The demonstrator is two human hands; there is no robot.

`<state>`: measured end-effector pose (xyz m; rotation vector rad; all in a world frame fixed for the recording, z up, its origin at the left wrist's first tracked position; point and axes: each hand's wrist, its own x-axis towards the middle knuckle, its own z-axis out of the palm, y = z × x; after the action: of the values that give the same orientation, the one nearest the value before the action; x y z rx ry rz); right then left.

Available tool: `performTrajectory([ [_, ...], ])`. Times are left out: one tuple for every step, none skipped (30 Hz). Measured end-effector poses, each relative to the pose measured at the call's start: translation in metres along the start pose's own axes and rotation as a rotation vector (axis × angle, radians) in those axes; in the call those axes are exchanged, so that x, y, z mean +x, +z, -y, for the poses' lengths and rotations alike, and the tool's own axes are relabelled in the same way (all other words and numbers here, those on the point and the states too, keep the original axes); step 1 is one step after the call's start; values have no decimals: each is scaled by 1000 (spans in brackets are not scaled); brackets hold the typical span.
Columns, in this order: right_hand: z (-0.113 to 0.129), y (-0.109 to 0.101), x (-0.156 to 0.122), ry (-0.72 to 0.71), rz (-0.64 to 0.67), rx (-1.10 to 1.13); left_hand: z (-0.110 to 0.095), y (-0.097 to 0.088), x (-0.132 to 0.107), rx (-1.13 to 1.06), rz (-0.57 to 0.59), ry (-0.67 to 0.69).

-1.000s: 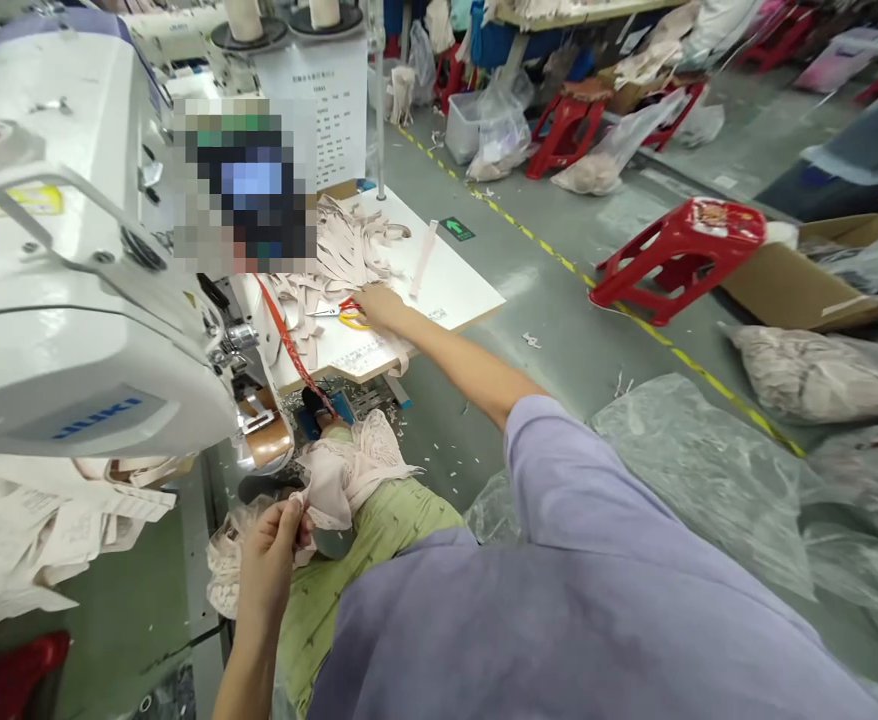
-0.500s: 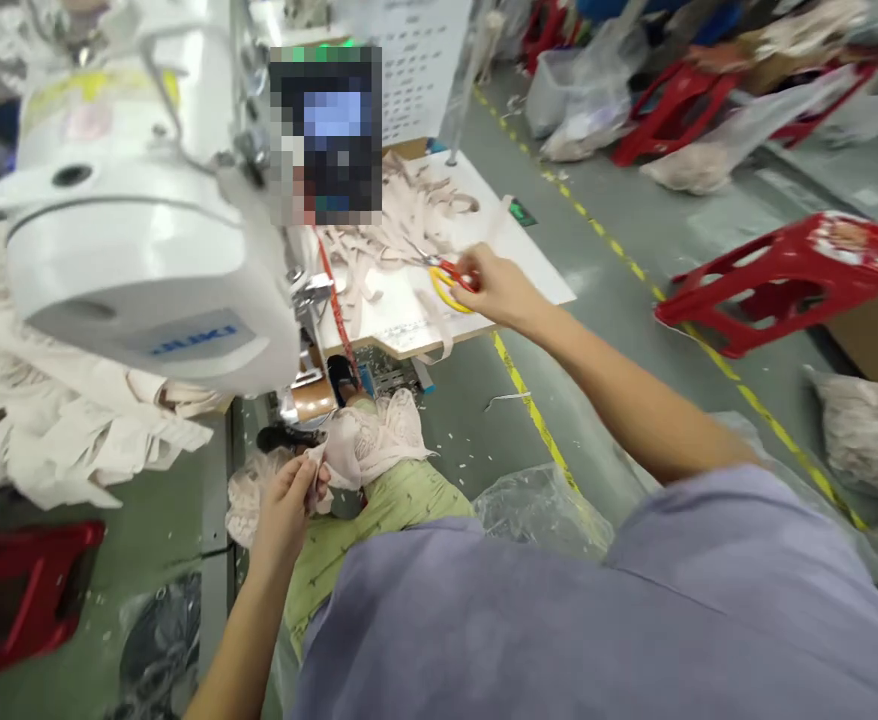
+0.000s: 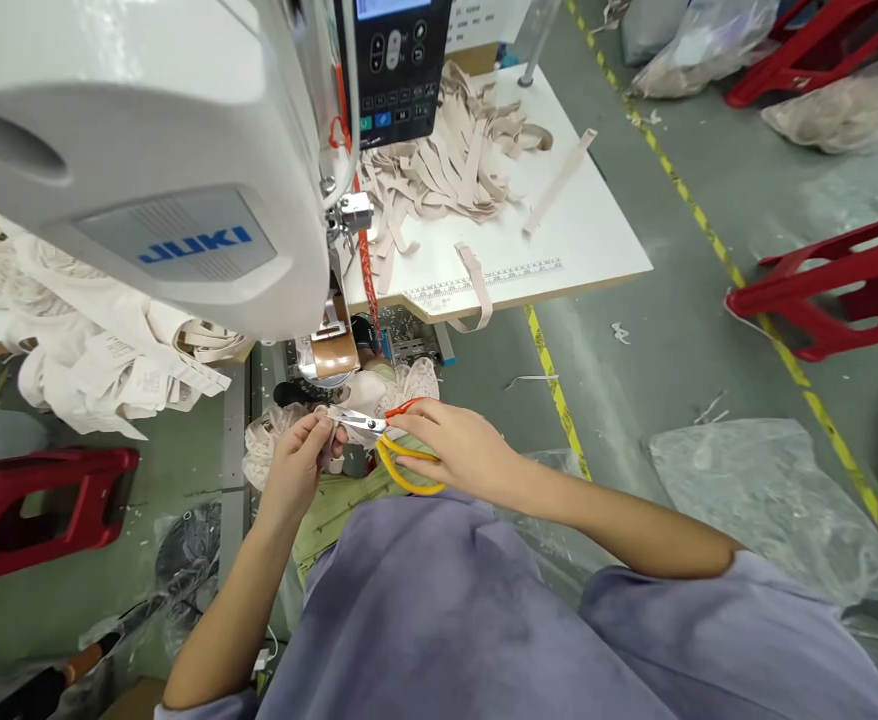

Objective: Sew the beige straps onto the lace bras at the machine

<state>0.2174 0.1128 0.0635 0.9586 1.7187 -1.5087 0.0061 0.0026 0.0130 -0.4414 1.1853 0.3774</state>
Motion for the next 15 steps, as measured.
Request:
performTrajectory([
  [-1,0,2,-12,9,7,0,0,0,25,-3,2],
  [-1,0,3,-27,16,17,0,0,-1,50,-8,4],
  [-2,0,3,-42,26,29,0,-1,-1,68,-18,7],
  [-3,0,3,-50,32,43,-1,-1,-1,73,-25,10],
  [-3,0,1,-48,36,60,-1,-1,-1,66,-24,11],
  [-4,0,-1,-36,39,80,-1,-2,-1,48,-17,11],
  [-5,0,-3,-18,42,103,-1,-3,0,18,-3,8],
  [-6,-1,-6,9,39,128,-1,-3,0,-20,14,0],
  [-6,-2,-8,43,26,155,-2,-4,0,-62,26,-13],
  [-6,-3,-11,80,8,183,-2,-5,1,-102,30,-31],
  [-6,-4,-13,115,-5,209,-2,-6,1,-142,28,-47],
  [-4,-5,-14,144,-13,232,-2,-6,2,-180,22,-58],
  [-2,-6,-15,162,-10,249,-1,-7,3,-212,17,-64],
  [0,-7,-15,169,2,260,-1,-7,3,-238,11,-59],
  [3,-7,-15,168,21,265,0,-8,4,-256,5,-46],
])
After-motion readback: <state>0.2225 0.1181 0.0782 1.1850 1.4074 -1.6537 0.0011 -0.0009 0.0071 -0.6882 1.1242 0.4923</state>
